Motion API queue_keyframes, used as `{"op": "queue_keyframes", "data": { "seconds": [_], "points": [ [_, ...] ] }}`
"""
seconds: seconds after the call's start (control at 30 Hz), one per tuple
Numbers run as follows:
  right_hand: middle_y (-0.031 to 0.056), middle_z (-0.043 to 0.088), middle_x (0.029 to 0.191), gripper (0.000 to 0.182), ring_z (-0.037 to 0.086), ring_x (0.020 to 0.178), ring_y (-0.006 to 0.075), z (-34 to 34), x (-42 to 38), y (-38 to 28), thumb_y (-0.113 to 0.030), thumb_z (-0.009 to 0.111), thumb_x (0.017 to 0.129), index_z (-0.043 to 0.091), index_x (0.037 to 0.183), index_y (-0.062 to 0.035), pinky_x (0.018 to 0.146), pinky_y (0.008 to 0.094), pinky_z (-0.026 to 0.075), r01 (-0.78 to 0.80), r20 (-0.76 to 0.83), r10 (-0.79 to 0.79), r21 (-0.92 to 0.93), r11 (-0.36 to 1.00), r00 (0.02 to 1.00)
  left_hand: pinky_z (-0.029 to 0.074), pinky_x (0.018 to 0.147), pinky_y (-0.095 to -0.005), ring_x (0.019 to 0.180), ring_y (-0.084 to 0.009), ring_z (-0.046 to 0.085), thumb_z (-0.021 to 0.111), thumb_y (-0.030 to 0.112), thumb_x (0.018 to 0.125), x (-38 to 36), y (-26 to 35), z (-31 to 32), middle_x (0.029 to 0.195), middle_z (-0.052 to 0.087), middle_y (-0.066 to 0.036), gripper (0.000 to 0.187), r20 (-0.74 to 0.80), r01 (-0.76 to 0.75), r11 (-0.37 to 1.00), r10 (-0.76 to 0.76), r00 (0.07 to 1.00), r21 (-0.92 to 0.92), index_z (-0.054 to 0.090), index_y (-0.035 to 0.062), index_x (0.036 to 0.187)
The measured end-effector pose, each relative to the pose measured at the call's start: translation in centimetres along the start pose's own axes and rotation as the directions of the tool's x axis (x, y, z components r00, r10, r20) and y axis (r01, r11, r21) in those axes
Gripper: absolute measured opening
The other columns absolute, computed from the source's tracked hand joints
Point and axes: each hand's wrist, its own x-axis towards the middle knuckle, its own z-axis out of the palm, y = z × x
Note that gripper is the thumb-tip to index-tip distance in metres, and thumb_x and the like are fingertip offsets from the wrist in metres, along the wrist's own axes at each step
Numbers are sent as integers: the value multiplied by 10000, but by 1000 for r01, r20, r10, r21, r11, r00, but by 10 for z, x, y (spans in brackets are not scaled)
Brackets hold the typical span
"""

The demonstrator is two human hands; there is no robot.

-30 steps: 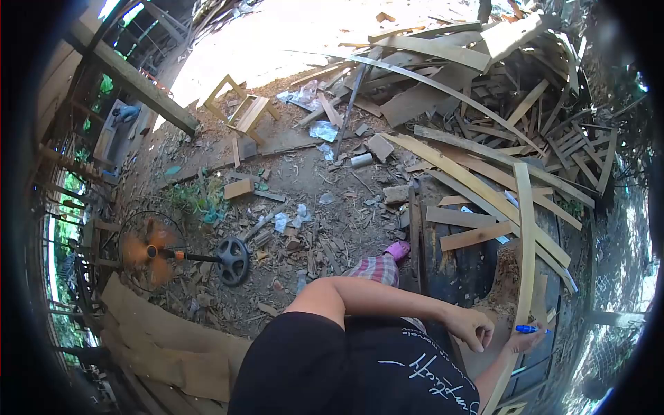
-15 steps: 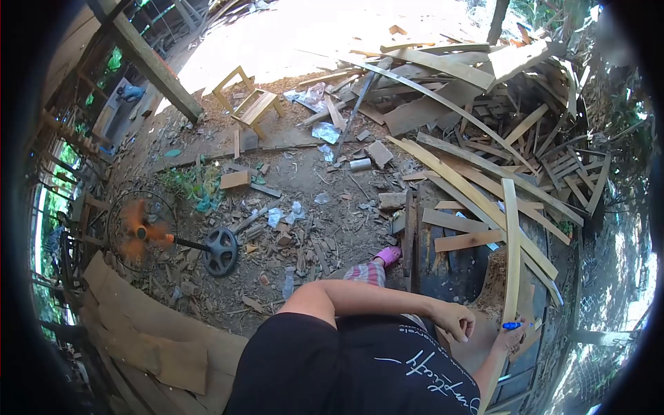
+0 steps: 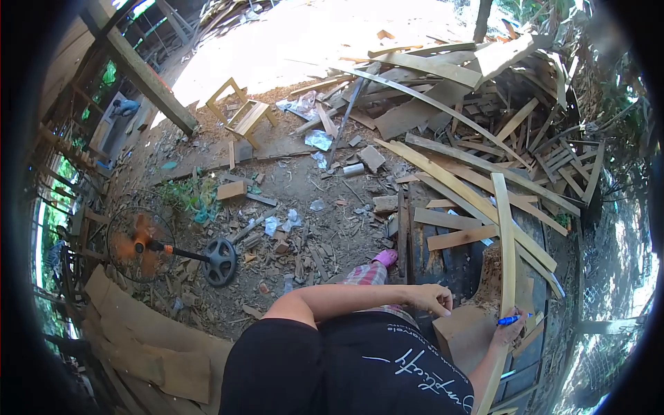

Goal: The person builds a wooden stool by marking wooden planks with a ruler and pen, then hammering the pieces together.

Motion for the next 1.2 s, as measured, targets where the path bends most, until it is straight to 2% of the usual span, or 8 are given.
{"op": "queue_keyframes", "data": {
  "seconds": [0.27, 0.4, 0.57, 0.8, 0.93, 1.03, 1.13, 1.2],
  "points": [
    [194, 603, 943, 287, 583, 864, 370, 6, 2, -14, -261, 625, 945, 520, 1088, -35, 766, 455, 447, -47, 17, 48, -46, 998, 999, 509, 695, -334, 781, -193, 638, 699, 299, 842, 0, -24, -39, 841, 655, -78, 324, -204, 66, 932, 9, 979, 357, 634, 54, 1043],
    [177, 606, 928, 363, 584, 859, 367, 10, -4, 4, -301, 699, 890, 503, 1090, -71, 769, 445, 453, -78, -169, 51, -156, 985, 984, 512, 699, -353, 760, -217, 654, 695, 257, 828, 29, -48, -77, 805, 659, -101, 269, -229, 77, 885, 34, 973, 459, 646, 58, 1002],
    [126, 583, 853, 362, 599, 747, 293, 7, 1, -1, -292, 712, 882, 492, 1073, -77, 709, 412, 468, -356, -82, 350, -78, 931, 933, 493, 661, -352, 703, -189, 622, 674, 215, 848, 77, -12, -133, 754, 644, -98, 213, -240, 94, 896, 15, 971, 433, 655, 34, 958],
    [79, 576, 773, 369, 587, 653, 246, 3, 7, -19, -288, 741, 858, 486, 1043, -96, 650, 368, 466, -378, -119, 373, -24, 925, 920, 507, 717, -426, 797, -317, 648, 653, 183, 845, 192, -15, -216, 874, 673, -149, 181, -358, 103, 625, 298, 885, 774, 680, 57, 972],
    [68, 575, 764, 380, 586, 656, 247, -1, 5, -31, -273, 762, 835, 489, 1037, -103, 659, 376, 470, -263, -165, 232, -203, 943, 959, 501, 745, -448, 841, -338, 638, 652, 163, 836, 244, -35, -227, 870, 658, -165, 170, -355, 90, 697, 246, 902, 711, 687, 61, 968],
    [60, 570, 757, 378, 583, 666, 251, 3, 5, -39, -253, 771, 818, 493, 1032, -111, 659, 390, 468, -263, -182, 222, -253, 931, 958, 480, 795, -462, 941, -359, 603, 644, 138, 839, 292, -44, -235, 957, 638, -173, 219, -294, -19, 549, 477, 828, 836, 661, 53, 1040],
    [57, 567, 753, 372, 579, 679, 257, 4, 0, -36, -235, 771, 811, 495, 1030, -114, 667, 404, 462, -281, -172, 245, -227, 933, 954, 402, 868, -494, 1018, -353, 538, 623, 118, 860, 338, -40, -240, 1105, 578, -147, 330, -195, -341, 429, 815, 545, 837, 578, 56, 1181],
    [57, 564, 755, 368, 571, 678, 255, 7, -4, -28, -223, 766, 813, 492, 1032, -112, 672, 404, 455, -341, -193, 304, -199, 919, 933, 414, 867, -488, 1005, -343, 548, 644, 106, 825, 350, -21, -236, 1072, 582, -146, 328, -211, -248, 451, 748, 629, 858, 587, 67, 1146]
  ]
}}
